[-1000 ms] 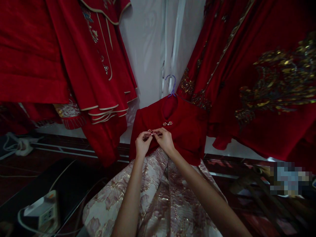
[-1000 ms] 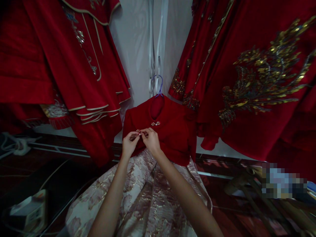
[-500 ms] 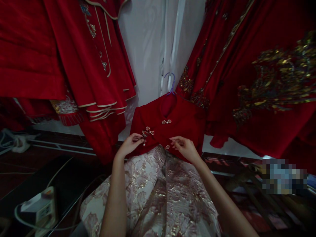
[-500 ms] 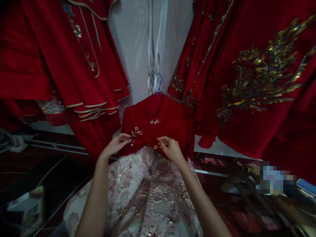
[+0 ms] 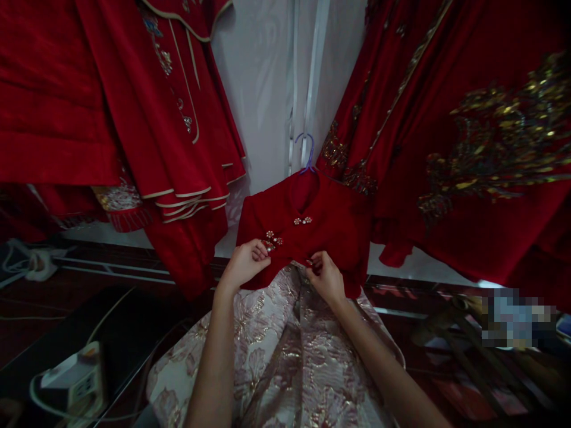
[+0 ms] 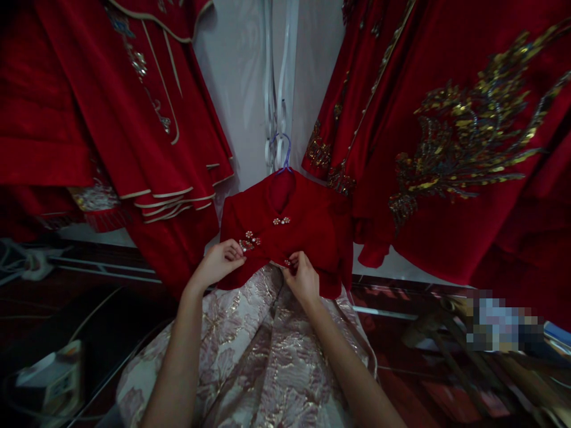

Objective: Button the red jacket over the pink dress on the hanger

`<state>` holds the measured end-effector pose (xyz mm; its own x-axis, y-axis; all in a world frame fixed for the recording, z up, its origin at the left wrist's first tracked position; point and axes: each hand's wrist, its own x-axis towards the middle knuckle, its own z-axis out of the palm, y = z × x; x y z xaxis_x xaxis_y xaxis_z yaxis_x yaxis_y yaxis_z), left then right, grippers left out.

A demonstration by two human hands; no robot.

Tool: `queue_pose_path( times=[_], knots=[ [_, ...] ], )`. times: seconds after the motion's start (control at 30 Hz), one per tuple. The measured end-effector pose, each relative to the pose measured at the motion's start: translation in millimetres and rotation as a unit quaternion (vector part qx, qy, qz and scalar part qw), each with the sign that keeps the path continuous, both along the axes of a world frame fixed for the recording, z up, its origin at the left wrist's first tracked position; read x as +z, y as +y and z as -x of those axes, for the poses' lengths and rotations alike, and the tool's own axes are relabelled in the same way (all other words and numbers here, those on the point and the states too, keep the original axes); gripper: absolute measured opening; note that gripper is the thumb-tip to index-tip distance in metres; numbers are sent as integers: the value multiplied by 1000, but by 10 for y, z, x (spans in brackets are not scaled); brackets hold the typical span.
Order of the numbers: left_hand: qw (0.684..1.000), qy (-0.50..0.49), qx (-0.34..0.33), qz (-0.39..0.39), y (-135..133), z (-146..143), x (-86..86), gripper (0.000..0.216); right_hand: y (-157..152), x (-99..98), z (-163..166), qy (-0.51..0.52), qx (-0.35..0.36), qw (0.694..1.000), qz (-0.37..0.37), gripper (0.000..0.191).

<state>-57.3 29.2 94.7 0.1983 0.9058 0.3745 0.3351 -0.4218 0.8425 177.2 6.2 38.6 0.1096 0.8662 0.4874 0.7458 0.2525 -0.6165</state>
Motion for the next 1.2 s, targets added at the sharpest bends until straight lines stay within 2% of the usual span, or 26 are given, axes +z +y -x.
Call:
queue_pose_path(
  times=[0.1, 0.2, 0.3, 0.37, 0.47, 0.53, 0.6, 0.7, 0.77, 0.87, 1.0, 1.07, 1.2],
  knots=[
    [996, -89, -21, 9, 3, -221, 28, 14, 5, 47, -120, 64, 52, 996, 24, 28],
    [995, -86, -48, 35, 82, -336, -47, 15, -38, 100, -178, 95, 82, 991, 37, 33],
    [995, -97, 10, 6, 168, -257, -109, 15, -99, 134, -151, 60, 120, 989, 66, 32],
    [993, -105, 48, 21, 180, -141, -124, 17, -130, 142, -94, 16, 157, 983, 90, 30],
    [981, -97, 57, 158, 110, 4, -119, 26, -148, 161, 6, -1, 160, 982, 98, 27],
    [963, -99, 18, 248, 37, 38, -106, 30, -145, 207, 59, 13, 128, 988, 86, 24],
    [952, -105, -33, 285, -17, 15, -90, 30, -139, 289, 104, 11, 90, 994, 67, 21],
    [954, -89, -77, 277, -25, -82, -91, 25, -128, 429, 202, -1, 26, 1000, 14, 19],
    [960, -59, -88, 259, 7, -154, -120, 21, -117, 473, 302, 13, 12, 1000, -24, 20],
    [969, -37, -82, 230, 69, -227, -200, 21, -97, 399, 455, 42, 75, 996, -27, 25],
    [977, -24, -74, 197, 134, -262, -309, 19, -82, 174, 530, 119, 167, 977, 53, 39],
    [979, -14, -70, 193, 153, -274, -343, 16, -79, 101, 511, 156, 183, 968, 72, 40],
    [982, -5, -71, 175, 161, -309, -364, 8, -51, 64, 460, 157, 165, 972, 50, 27]
  ],
)
